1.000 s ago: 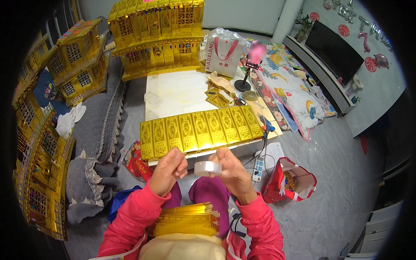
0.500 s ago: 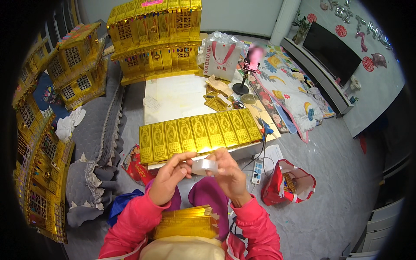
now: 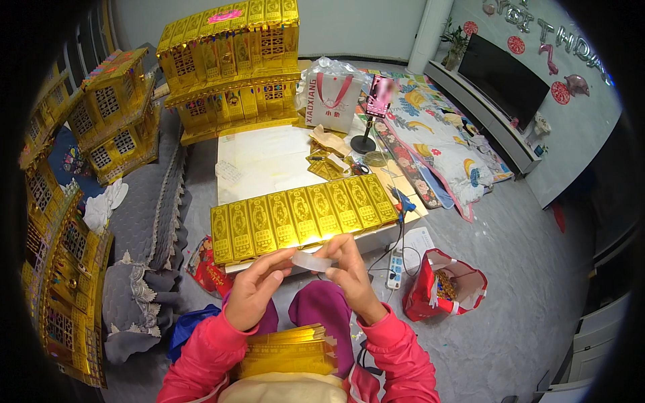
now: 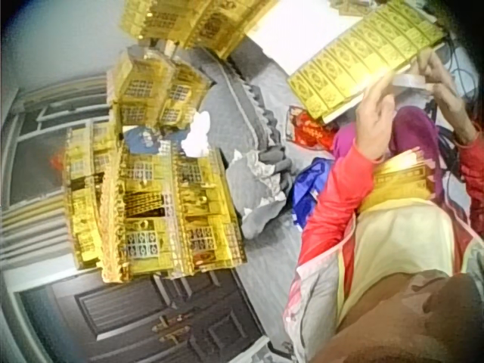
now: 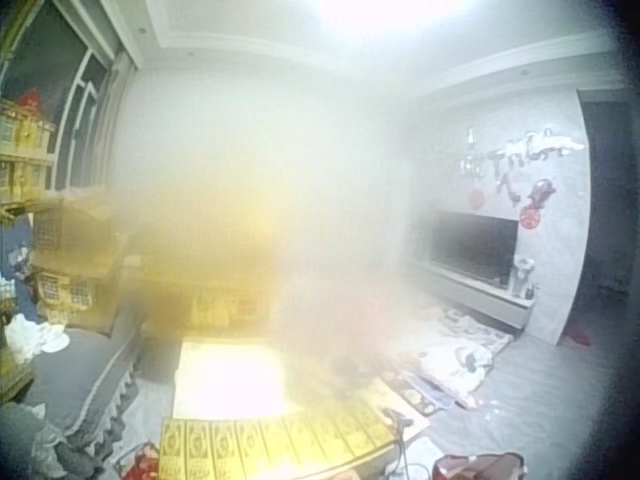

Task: The person assembles gold-colored paper models by folding flat sheets into rectangular boxes and securing them with tape. They repeatedly fold, align, and tape the edges, then place the finished boxes on a table.

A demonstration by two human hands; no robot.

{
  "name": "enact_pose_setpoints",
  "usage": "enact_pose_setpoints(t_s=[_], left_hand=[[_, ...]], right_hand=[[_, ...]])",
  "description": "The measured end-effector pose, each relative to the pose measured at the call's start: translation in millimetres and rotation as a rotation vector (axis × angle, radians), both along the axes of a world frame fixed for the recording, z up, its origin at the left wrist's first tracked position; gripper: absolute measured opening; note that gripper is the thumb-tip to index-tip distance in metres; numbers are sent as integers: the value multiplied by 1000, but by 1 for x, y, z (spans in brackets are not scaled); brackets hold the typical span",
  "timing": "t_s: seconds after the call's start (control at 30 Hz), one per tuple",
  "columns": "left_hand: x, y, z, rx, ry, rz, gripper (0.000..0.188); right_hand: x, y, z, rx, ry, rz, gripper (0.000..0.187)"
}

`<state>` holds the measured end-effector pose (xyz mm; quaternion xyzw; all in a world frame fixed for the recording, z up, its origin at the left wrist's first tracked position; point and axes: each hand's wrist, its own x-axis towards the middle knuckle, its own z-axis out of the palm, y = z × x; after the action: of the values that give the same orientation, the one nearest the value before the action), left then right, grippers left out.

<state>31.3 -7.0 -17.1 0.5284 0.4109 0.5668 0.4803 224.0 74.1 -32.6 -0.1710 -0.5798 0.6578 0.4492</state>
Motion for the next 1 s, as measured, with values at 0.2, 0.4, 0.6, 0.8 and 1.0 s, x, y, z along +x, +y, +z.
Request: enact_pose_setpoints(t_s=[0.2, 0.4, 0.6, 0.8, 1.0], left_hand=[[-3, 5, -8, -79, -139, 55, 21], [-12, 12, -15, -11, 78, 189, 10], [-63, 23, -64, 255, 671, 703, 6], [-165, 7, -146, 89, 776, 1024, 5], [-157, 15, -185, 47, 1032, 1003, 8]], right_hand=[[-3, -3, 4, 120, -162, -38, 35], [-10, -4, 12, 219, -307, 19, 30], [7, 46, 0, 78, -518, 260, 25], [119, 128, -15, -166, -734, 252, 27], [163, 189, -59, 399, -1473, -256, 23]])
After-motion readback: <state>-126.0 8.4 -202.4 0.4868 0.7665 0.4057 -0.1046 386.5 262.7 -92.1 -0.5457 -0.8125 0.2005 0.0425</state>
